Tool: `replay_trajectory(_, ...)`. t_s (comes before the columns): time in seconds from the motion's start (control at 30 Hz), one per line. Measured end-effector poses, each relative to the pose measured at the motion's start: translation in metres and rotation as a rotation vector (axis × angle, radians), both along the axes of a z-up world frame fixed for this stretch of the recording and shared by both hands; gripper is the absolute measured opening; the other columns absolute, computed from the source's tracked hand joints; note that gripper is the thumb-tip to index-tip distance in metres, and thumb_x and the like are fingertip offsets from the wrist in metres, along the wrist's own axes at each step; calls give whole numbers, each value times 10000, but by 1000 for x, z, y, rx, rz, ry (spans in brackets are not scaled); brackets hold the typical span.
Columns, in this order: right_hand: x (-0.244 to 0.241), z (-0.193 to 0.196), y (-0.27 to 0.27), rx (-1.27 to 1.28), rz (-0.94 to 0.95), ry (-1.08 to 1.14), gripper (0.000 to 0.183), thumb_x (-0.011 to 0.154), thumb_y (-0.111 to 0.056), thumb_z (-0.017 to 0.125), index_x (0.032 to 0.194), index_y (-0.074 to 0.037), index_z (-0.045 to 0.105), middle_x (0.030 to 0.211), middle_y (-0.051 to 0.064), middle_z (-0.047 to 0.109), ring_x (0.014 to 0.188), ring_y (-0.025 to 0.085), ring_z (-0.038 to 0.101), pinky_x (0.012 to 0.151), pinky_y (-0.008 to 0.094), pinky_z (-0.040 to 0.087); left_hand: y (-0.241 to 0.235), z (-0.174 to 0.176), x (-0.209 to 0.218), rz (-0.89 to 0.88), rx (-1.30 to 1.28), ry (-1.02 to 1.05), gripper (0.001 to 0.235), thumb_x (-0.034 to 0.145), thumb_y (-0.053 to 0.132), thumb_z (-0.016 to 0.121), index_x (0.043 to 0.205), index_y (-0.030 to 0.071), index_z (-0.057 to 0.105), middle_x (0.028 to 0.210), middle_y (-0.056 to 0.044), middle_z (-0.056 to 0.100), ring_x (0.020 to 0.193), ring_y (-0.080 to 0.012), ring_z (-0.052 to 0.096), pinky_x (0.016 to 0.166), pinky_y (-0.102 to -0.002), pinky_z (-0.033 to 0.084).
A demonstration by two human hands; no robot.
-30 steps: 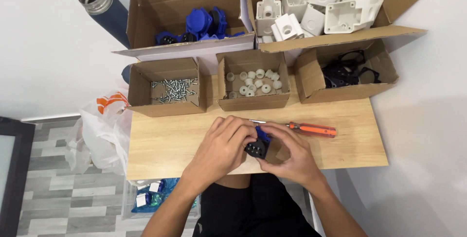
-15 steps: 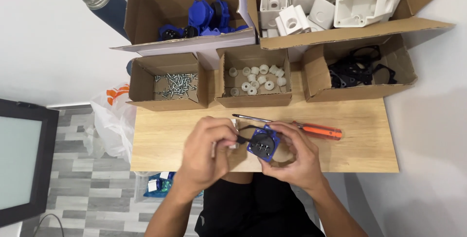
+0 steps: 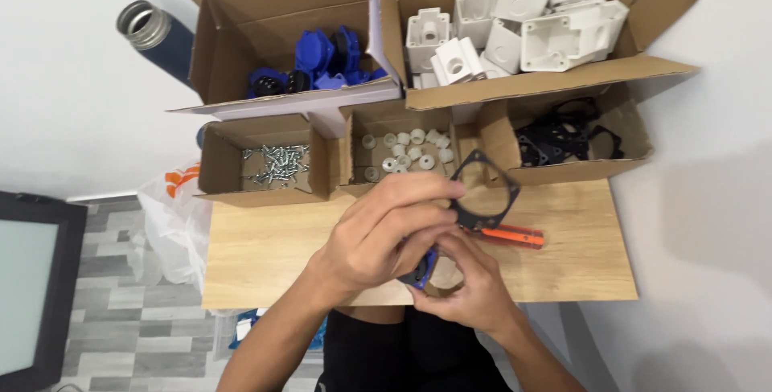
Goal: Assembling plastic electrical socket components using a screwdriver and fitting parts together.
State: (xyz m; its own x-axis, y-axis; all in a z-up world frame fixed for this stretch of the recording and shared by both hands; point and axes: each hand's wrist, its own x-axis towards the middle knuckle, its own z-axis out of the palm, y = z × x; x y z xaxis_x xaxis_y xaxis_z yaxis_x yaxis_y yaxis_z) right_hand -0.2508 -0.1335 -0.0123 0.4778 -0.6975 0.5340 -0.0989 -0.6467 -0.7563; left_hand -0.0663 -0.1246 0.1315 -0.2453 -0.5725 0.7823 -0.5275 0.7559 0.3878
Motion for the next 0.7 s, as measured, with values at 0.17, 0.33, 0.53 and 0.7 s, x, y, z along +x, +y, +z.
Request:
replay_trajectory(0.17, 0, 8, 0, 70, 53, 5, 483, 725, -165, 969, 1102, -28, 699, 1024, 76, 765, 900, 209, 729, 823, 298, 577, -45, -7, -30, -9, -17, -68, 198, 1133, -2, 742, 1327, -17, 709, 1367, -207, 706, 1225, -401, 769, 1057, -484, 677)
replay_trajectory(0.33, 1, 22, -2, 80, 106, -33, 592, 747, -115, 945, 1261, 24, 685, 1238, 150, 748, 1130, 248, 755, 1020, 311, 588, -104, -49, -46, 167, 116, -356, 319, 1074, 66, 782, 1381, 87, 697, 1472, -177, 633, 1063, -356, 735, 864, -517, 688)
replay_trajectory(0.53, -1, 31, -9, 97, 151, -10, 610, 757, -142, 935, 1294, 7, 687, 1264, 131, 751, 1156, 240, 752, 1030, 311, 601, -65, -13, -17, 154, 117, -212, 178, 1067, 98, 768, 1242, 65, 770, 1196, -134, 776, 1033, -259, 739, 872, -374, 626)
replay_trajectory(0.7, -3, 27, -2, 162, 181, -18, 673, 779, -145, 958, 1371, -10, 667, 1423, 161, 733, 1332, 264, 729, 1192, 356, 540, 13, 30, 15, 223, 210, -62, 125, 1080, 20, 685, 1180, -6, 755, 1141, -163, 746, 1027, -296, 732, 940, -404, 585)
